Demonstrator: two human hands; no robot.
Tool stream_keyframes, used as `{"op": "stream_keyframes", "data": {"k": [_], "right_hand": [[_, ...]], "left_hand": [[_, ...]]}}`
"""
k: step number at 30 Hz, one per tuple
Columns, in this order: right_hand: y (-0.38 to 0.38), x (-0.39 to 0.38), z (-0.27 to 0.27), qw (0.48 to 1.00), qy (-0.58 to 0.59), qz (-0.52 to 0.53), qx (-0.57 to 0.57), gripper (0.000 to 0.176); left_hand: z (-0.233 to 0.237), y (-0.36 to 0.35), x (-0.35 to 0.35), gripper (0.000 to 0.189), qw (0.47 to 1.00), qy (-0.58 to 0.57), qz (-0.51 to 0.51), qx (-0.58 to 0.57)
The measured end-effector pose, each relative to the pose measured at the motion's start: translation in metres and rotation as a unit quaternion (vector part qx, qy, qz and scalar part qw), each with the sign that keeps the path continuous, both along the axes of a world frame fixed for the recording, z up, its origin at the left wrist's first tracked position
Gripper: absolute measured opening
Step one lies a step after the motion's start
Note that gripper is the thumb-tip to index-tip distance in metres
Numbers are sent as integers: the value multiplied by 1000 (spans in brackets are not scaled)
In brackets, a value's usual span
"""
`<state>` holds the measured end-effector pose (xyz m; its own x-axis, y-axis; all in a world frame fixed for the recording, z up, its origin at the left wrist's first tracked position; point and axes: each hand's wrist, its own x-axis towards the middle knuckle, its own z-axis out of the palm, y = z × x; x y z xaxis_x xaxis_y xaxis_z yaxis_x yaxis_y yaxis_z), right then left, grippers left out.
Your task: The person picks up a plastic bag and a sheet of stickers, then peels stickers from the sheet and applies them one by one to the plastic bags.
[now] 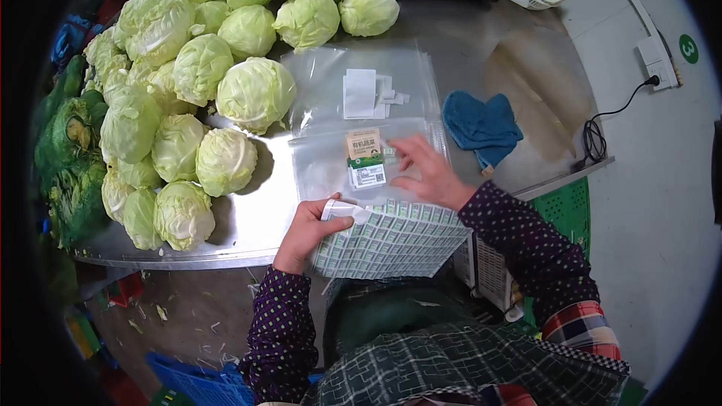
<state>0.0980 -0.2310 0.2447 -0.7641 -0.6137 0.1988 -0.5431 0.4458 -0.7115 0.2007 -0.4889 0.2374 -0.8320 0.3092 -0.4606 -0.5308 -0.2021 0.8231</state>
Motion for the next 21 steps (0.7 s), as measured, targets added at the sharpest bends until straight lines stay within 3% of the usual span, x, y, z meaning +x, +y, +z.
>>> {"op": "stream_keyframes", "data": {"k": [2,4,6,8,9,12,14,16,17,19,20,21], "right_hand": [[-10,1,-2,986,-154,-13,-59,76],[-6,2,-8,988,-150,21,-36,73],[-2,9,-12,990,-36,129,55,64],[-3,9,-19,990,-100,93,28,63],[-5,7,-21,985,-162,61,-1,62],[-6,6,-14,986,-155,24,-52,58],[-6,3,-3,983,-168,26,-65,58],[-7,-6,11,990,-134,19,-47,51],[-8,-18,19,996,-86,12,-15,44],[-13,-84,65,982,74,-154,-84,37],[-19,-99,110,922,9,-191,-337,22],[-14,-98,109,949,47,-144,-277,30]], "left_hand": [[4,-3,3,27,1000,-15,6,8],[-2,-7,9,28,1000,-7,-21,-15],[4,-5,9,28,997,45,-58,-24],[16,-1,9,26,998,28,-58,-17],[24,1,12,24,991,82,-103,-16],[43,9,16,22,961,180,-209,16],[40,10,15,21,968,161,-194,-15],[27,8,10,19,992,26,-110,-57],[14,7,5,20,986,100,-83,-100],[5,7,1,20,990,86,-70,-87],[2,7,4,21,993,69,-62,-74],[0,8,5,22,994,66,-56,-73]]}}
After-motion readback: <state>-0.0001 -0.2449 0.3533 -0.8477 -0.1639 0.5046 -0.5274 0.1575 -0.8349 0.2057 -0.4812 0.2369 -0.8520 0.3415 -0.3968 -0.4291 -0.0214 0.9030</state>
